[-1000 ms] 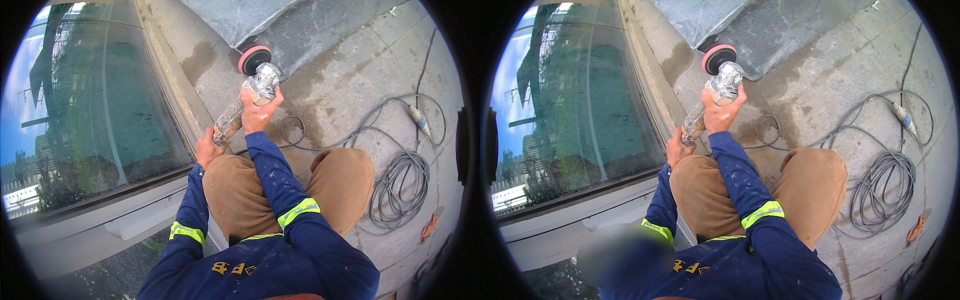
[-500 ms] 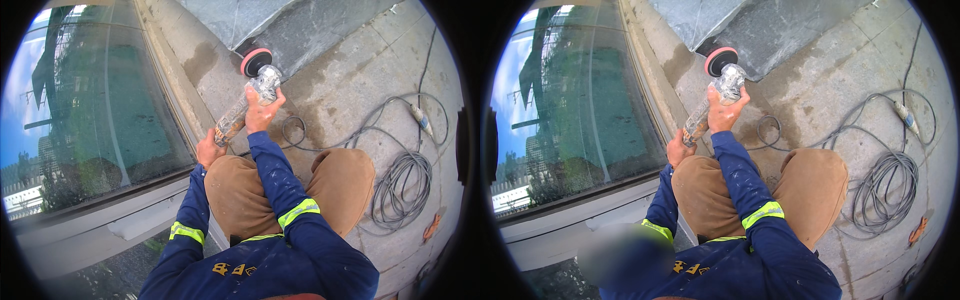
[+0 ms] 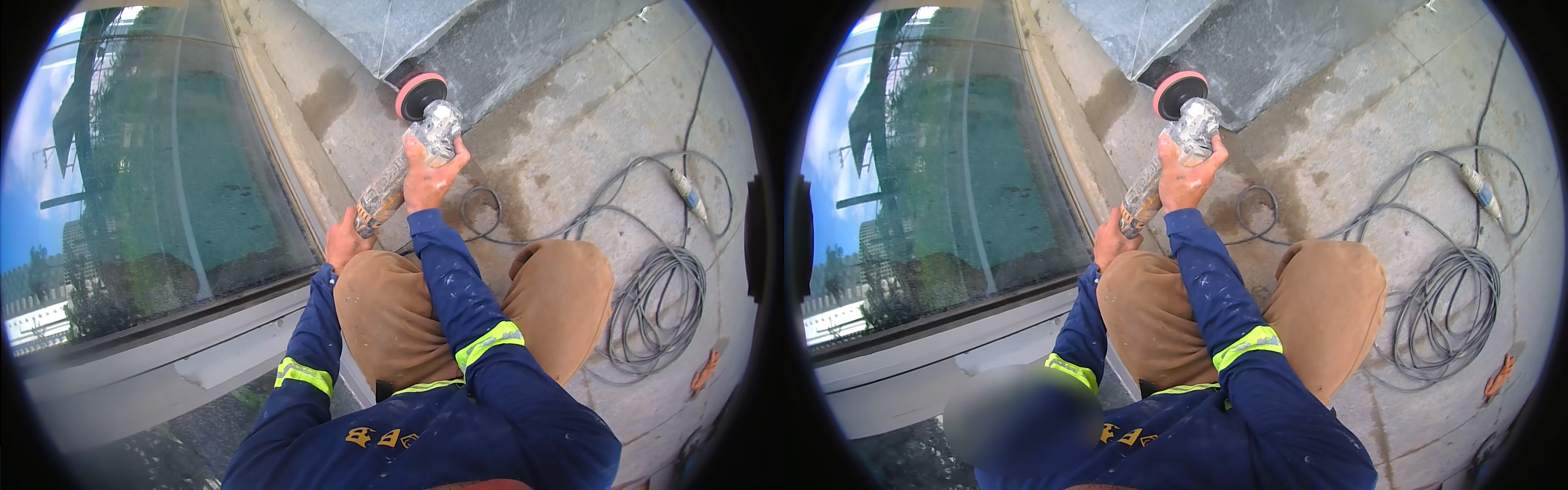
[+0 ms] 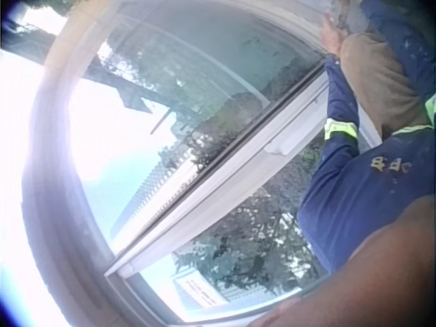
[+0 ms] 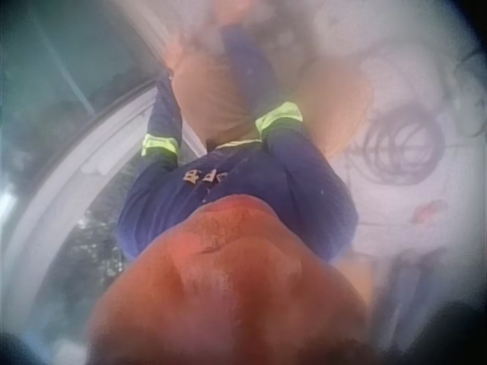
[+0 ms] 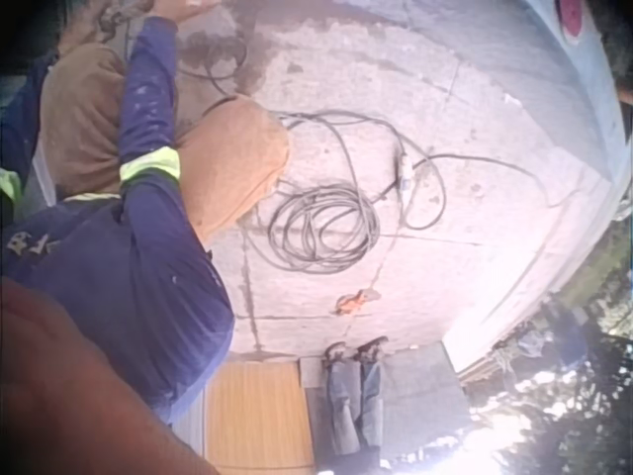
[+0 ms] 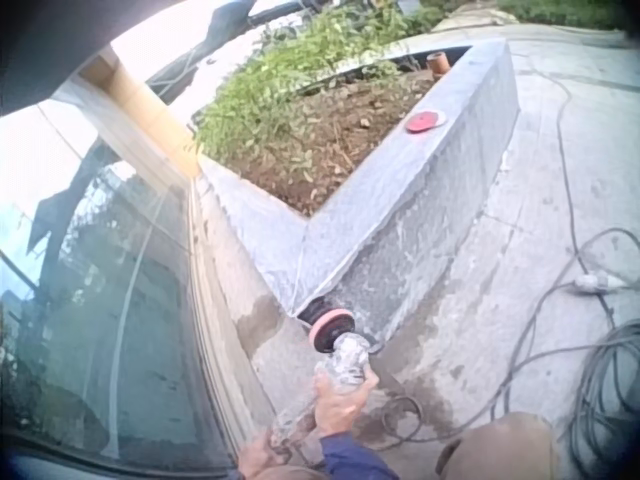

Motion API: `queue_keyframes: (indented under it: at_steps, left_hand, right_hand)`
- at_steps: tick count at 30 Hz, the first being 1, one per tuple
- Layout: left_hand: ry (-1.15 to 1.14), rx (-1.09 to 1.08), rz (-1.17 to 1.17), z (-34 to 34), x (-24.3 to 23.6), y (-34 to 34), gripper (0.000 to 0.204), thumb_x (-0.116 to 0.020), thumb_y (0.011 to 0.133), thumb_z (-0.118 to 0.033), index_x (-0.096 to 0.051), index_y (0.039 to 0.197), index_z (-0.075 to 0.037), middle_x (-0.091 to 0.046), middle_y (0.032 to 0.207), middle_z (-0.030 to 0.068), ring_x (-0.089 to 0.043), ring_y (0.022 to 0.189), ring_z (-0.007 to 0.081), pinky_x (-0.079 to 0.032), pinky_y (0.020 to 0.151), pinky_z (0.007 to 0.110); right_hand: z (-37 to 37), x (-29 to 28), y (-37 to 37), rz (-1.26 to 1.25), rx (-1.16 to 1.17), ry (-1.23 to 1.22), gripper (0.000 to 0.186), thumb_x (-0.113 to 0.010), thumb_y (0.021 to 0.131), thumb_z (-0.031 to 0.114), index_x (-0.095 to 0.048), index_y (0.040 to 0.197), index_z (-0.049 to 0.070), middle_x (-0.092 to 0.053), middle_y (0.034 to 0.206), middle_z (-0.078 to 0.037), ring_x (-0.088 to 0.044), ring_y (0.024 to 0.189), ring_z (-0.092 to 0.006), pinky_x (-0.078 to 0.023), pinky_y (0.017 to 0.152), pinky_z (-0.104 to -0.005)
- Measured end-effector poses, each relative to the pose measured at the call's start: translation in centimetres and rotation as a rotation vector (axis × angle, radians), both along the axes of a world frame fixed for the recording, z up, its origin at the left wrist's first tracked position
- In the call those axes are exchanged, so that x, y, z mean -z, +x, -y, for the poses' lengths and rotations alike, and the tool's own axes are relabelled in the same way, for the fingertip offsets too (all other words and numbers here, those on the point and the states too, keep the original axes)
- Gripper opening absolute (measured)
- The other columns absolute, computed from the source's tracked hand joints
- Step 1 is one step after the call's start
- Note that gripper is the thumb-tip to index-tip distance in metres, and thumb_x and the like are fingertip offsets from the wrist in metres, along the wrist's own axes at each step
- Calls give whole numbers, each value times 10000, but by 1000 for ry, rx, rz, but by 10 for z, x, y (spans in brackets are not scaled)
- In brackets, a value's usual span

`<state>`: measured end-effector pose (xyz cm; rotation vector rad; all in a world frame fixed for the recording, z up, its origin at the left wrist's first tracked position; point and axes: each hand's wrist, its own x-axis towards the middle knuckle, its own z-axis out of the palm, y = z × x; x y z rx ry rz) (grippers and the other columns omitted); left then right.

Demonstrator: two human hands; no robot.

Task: The person uses an angle grinder to smooth the edge of a concrete planter. They hold the tool with both hands and move it along the corner and side of the planter while sitting on the ground.

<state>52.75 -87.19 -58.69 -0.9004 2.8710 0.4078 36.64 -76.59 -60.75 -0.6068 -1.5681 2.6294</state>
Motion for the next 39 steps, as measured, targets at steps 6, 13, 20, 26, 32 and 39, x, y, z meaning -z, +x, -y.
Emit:
queue_keyframes:
  at_steps: [6,13,20,26,32,39]
  left_hand:
    - [26,-23,-118,-2,0,-1,507,-759,657,-148,-554,1108,-45,-689,835,263,-656,837,489,-527,697,511]
    - [-16,26,-51,7,8,8,562,-824,669,-187,-549,1148,-80,-698,846,243,-666,816,474,-530,672,536]
    - [2,13,-106,-1,1,-5,518,-768,661,-138,-569,1131,-51,-696,843,256,-667,843,476,-532,702,502]
    - [-30,30,-72,7,10,0,526,-791,673,-173,-562,1138,-80,-695,834,246,-666,806,473,-528,684,531]
    - [4,40,-106,6,5,-5,526,-780,667,-163,-564,1136,-63,-689,828,255,-661,815,477,-525,690,522]
    - [8,35,-148,4,8,-4,507,-789,675,-181,-560,1118,-86,-690,820,241,-666,788,468,-521,666,539]
  right_hand:
    - [7,-8,3,-111,-9,57,881,-872,775,265,-353,1406,-66,-548,1259,-239,-581,1165,-300,-467,1004,-412]
    - [2,-9,2,-32,-21,-43,884,-866,772,252,-347,1408,-78,-538,1271,-237,-578,1163,-300,-462,1011,-408]
    - [2,-3,-2,-66,3,14,870,-860,778,241,-349,1408,-72,-545,1269,-239,-576,1176,-299,-463,1011,-407]
    - [2,-2,-2,-39,-28,-20,906,-857,814,307,-304,1427,-66,-509,1277,-229,-536,1191,-279,-431,1038,-402]
    - [5,-3,-4,-58,30,-10,870,-869,781,246,-353,1408,-64,-548,1269,-241,-580,1170,-300,-468,1007,-410]
    - [2,-9,-3,-78,6,6,861,-866,786,221,-343,1409,-64,-540,1272,-241,-568,1181,-298,-461,1014,-408]
